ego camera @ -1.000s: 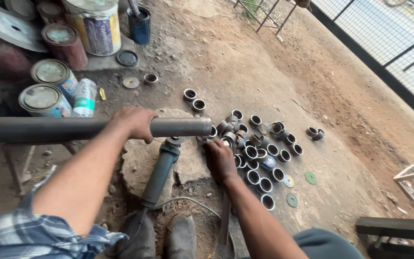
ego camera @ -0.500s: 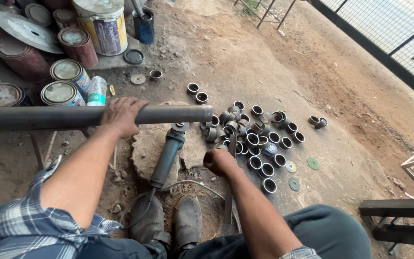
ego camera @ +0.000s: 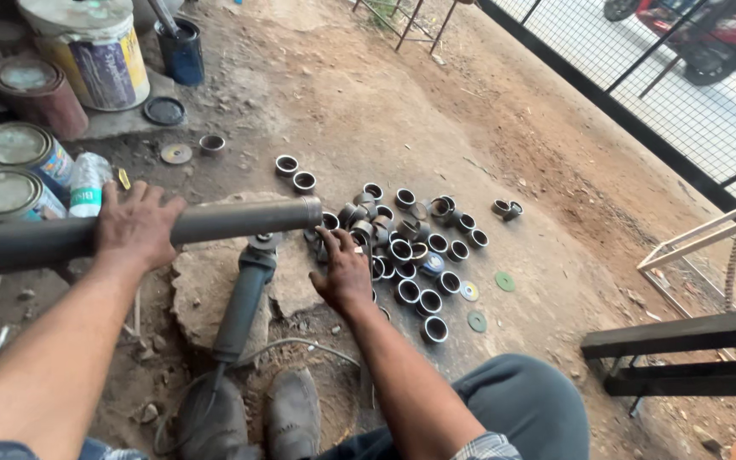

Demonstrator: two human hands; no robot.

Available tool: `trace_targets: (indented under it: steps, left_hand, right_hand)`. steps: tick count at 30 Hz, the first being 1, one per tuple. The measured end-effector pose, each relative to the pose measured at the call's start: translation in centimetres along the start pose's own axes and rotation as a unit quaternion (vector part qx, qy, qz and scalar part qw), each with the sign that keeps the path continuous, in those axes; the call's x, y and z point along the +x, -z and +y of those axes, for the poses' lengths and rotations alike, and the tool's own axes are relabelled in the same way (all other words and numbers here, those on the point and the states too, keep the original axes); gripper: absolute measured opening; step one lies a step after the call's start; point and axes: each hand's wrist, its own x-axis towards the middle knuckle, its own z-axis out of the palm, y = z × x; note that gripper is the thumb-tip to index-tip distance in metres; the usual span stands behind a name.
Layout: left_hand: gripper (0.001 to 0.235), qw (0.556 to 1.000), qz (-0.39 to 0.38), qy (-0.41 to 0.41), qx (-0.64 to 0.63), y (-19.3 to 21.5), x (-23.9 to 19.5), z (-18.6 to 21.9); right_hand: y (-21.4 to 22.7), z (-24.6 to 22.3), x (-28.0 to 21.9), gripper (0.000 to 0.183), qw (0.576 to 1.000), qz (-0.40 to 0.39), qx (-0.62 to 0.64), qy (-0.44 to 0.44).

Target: The person uses an angle grinder and a metal file to smooth the end of a long metal pipe and then fits a small metal ring onto the end.

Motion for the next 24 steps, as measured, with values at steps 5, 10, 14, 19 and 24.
trace_targets:
  steps: [5,10,14,19,24]
  left_hand:
    - [0.059,0.996,0.038,-0.023,-0.08,-1.3,1.1,-0.5]
    - [0.044,0.991,0.096,-0.022,-0.089,-3.0,1.4,-1.1]
    - [0.036,0.987,0.135,-0.028,-0.084,-3.8,1.4,-0.9]
    - [0.04,0.982,0.171,-0.036,-0.076,-4.1,1.7,-1.0]
    - [0.039,0.983,0.166,-0.034,-0.068,-4.8,1.8,-0.9]
  right_hand:
    - [-1.4,-1.1,1.1,0.1,1.0,0.006,-0.003,0.026]
    - [-0.9,-1.3,5.9,0.105,0.988,0.112,-0.102,0.039]
    - [0.5,-0.8,9.9,0.108,0.99,0.001,-0.135,0.035]
    - [1.3,0.0,12.1,0.085,0.97,-0.06,-0.176,0.157]
    - [0.2,0.3,12.1,0.068,0.968,-0.031,-0.182,0.168]
